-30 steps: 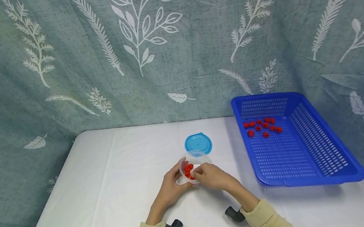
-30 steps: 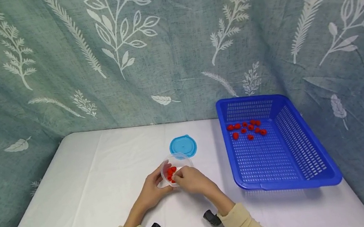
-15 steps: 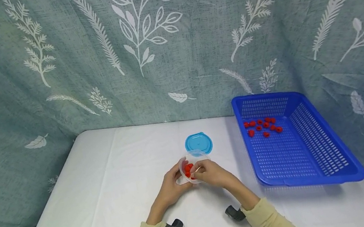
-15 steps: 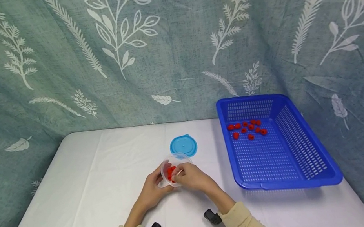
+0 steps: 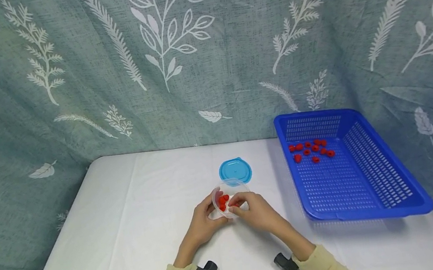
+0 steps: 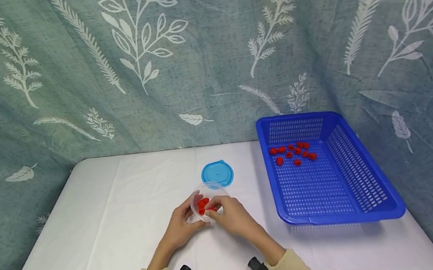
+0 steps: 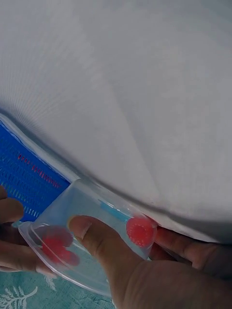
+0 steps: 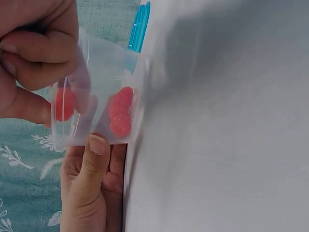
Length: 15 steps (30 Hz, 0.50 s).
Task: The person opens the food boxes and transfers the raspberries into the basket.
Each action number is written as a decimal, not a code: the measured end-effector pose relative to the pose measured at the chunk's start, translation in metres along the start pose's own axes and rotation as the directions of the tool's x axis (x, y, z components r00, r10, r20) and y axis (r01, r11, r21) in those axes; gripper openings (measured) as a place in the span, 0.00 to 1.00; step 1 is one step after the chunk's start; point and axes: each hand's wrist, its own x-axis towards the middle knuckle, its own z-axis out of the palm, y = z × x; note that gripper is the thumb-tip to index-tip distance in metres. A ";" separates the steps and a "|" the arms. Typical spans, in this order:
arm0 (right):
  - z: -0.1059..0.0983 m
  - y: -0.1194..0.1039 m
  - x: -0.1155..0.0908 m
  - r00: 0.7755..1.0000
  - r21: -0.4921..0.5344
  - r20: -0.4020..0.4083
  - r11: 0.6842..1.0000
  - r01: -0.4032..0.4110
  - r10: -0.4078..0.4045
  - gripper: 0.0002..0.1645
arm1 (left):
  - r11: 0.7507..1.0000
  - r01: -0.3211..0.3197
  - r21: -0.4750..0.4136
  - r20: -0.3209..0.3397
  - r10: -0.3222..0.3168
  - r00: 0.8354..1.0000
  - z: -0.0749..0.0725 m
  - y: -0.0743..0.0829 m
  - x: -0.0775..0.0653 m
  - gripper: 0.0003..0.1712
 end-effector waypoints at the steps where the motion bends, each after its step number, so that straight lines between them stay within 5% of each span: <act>1: -0.001 0.000 -0.002 1.000 0.003 -0.018 1.000 0.010 -0.010 0.05 | 1.000 -0.002 -0.005 -0.002 0.002 1.000 0.000 0.000 0.000 0.50; 8: -0.012 -0.003 -0.016 0.993 0.089 -0.119 0.996 0.008 0.002 0.08 | 1.000 0.003 -0.006 -0.003 -0.003 1.000 0.002 0.002 0.001 0.50; 15: -0.040 -0.010 -0.027 0.982 0.114 -0.190 0.993 0.044 -0.021 0.07 | 1.000 0.023 -0.013 -0.003 -0.023 1.000 0.001 0.032 -0.004 0.49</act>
